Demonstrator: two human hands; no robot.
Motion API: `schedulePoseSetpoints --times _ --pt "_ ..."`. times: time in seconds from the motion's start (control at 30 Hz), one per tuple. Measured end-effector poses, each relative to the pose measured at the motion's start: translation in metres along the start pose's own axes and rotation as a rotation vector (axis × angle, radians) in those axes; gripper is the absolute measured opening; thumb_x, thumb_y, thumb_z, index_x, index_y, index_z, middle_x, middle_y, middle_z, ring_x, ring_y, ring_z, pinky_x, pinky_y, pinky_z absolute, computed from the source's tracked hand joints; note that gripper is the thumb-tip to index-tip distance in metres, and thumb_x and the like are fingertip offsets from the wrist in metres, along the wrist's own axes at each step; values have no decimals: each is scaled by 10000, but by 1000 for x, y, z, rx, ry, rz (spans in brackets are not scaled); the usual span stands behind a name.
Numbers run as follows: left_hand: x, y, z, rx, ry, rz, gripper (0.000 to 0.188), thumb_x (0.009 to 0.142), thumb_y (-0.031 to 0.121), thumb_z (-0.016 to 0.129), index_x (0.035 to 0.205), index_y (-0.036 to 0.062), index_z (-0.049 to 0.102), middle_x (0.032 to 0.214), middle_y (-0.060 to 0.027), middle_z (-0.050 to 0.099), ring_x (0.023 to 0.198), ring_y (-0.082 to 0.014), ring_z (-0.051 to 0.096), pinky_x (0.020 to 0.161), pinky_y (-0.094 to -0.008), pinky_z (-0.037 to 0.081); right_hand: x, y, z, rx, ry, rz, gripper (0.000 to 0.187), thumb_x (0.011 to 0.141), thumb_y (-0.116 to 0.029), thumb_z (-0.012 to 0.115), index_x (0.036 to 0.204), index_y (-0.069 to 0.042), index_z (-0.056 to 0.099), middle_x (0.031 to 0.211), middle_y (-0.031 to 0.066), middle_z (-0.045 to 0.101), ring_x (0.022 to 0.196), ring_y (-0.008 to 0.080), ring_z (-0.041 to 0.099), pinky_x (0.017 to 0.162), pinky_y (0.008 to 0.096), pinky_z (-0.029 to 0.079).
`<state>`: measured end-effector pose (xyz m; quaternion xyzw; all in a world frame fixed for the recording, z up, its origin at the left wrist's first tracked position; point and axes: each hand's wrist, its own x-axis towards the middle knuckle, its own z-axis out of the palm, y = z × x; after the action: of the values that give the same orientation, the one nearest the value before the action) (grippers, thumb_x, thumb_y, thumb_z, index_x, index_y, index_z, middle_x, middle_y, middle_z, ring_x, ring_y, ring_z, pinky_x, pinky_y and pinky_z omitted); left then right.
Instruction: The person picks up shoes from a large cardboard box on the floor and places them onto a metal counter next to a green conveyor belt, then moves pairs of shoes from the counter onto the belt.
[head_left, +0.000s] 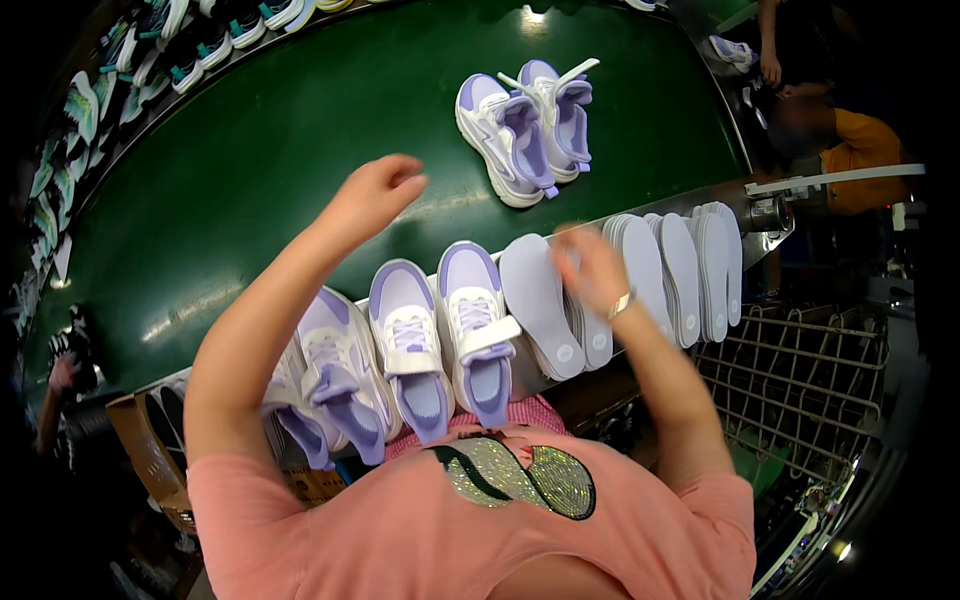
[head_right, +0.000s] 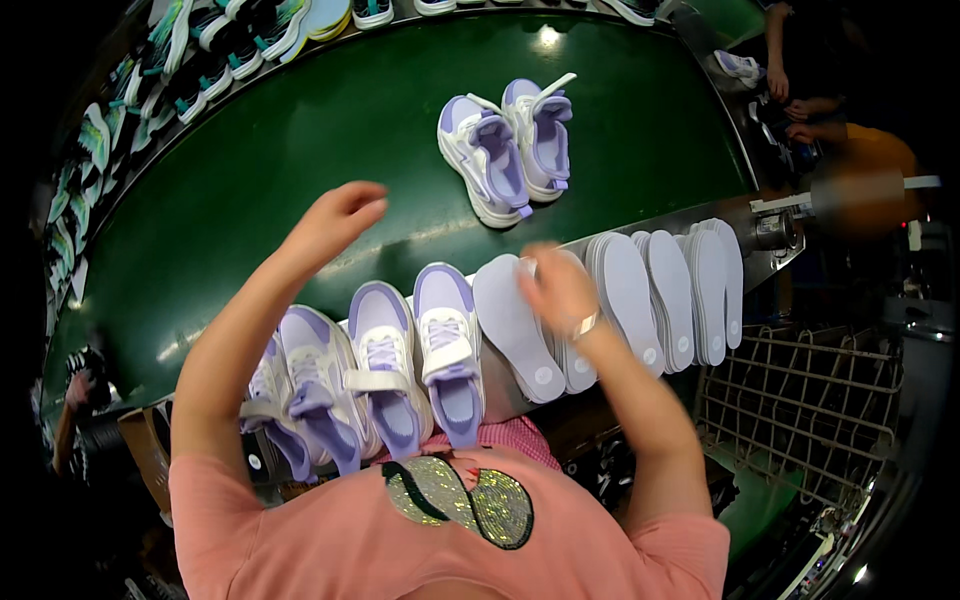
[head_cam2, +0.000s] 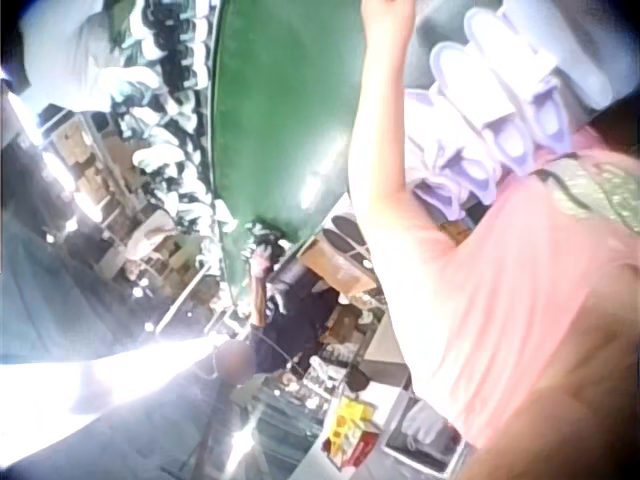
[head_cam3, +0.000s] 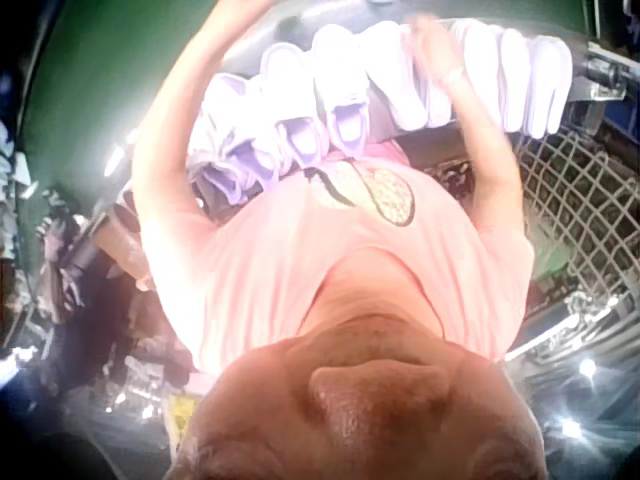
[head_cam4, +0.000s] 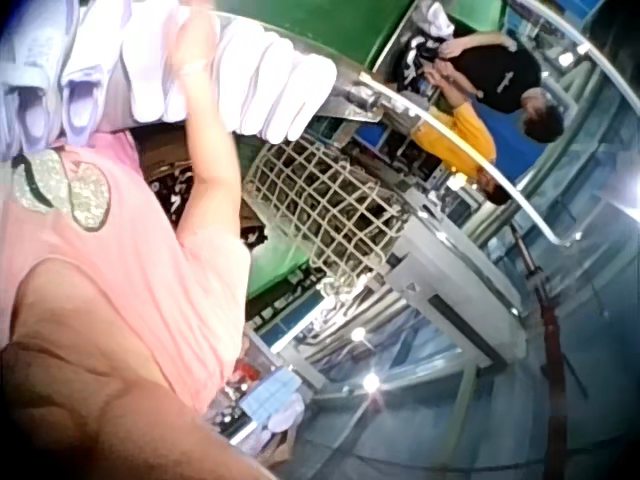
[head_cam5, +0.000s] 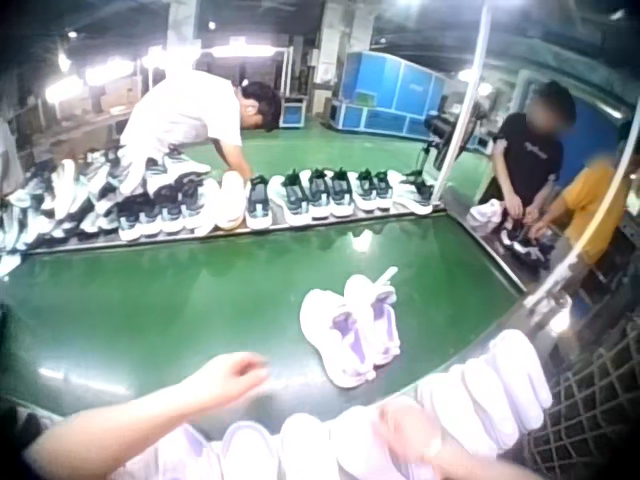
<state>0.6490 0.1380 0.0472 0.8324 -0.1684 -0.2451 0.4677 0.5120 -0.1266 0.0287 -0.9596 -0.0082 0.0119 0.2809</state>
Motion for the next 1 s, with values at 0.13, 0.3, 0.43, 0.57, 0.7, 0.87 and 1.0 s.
schedulePoseSetpoints --times 0.13,0.3,0.43,0.57,0.7,0.87,1.0 --pt "102 -8 56 136 171 191 569 718 288 588 1160 -11 392 1073 -191 506 1008 -289 482 840 -352 391 -69 -22 35 -284 -155 167 415 656 -287 629 973 -59 489 1028 139 481 940 306 460 721 411 391" --pt "163 -9 91 156 317 308 407 725 266 562 1043 26 475 965 -181 545 914 -327 510 782 -401 413 -73 -33 59 -377 -14 286 542 584 -275 690 1036 -74 468 1124 180 423 1010 328 417 774 415 355" --pt "143 -7 71 293 477 216 197 748 206 499 810 23 541 799 -153 574 745 -324 546 654 -416 436 -73 -28 54 -303 56 280 462 560 -247 691 932 -73 480 1038 154 432 974 311 411 768 399 349" --pt "97 -26 27 263 558 228 184 736 174 488 822 21 540 762 -164 570 735 -327 542 657 -409 424 -66 -25 26 56 165 245 364 563 -130 653 861 -43 465 926 150 422 922 320 409 794 356 360" --pt "71 -67 8 226 525 82 229 743 218 521 862 25 553 723 -160 566 680 -325 541 607 -387 422 -6 -48 -13 37 176 -142 148 608 -93 607 718 -38 525 932 127 468 692 250 530 621 313 441" --pt "69 -69 15 29 562 200 252 793 244 506 899 21 555 791 -150 584 731 -270 568 651 -321 431 91 -80 2 -443 -107 -499 93 619 -85 577 710 -65 575 919 63 526 703 242 554 576 335 461" --pt "73 -73 15 -65 624 14 292 794 309 467 933 70 562 770 -160 596 717 -325 564 631 -390 440 142 -99 43 -735 -391 -513 96 620 -74 563 707 -46 588 893 97 526 762 247 550 608 338 472"
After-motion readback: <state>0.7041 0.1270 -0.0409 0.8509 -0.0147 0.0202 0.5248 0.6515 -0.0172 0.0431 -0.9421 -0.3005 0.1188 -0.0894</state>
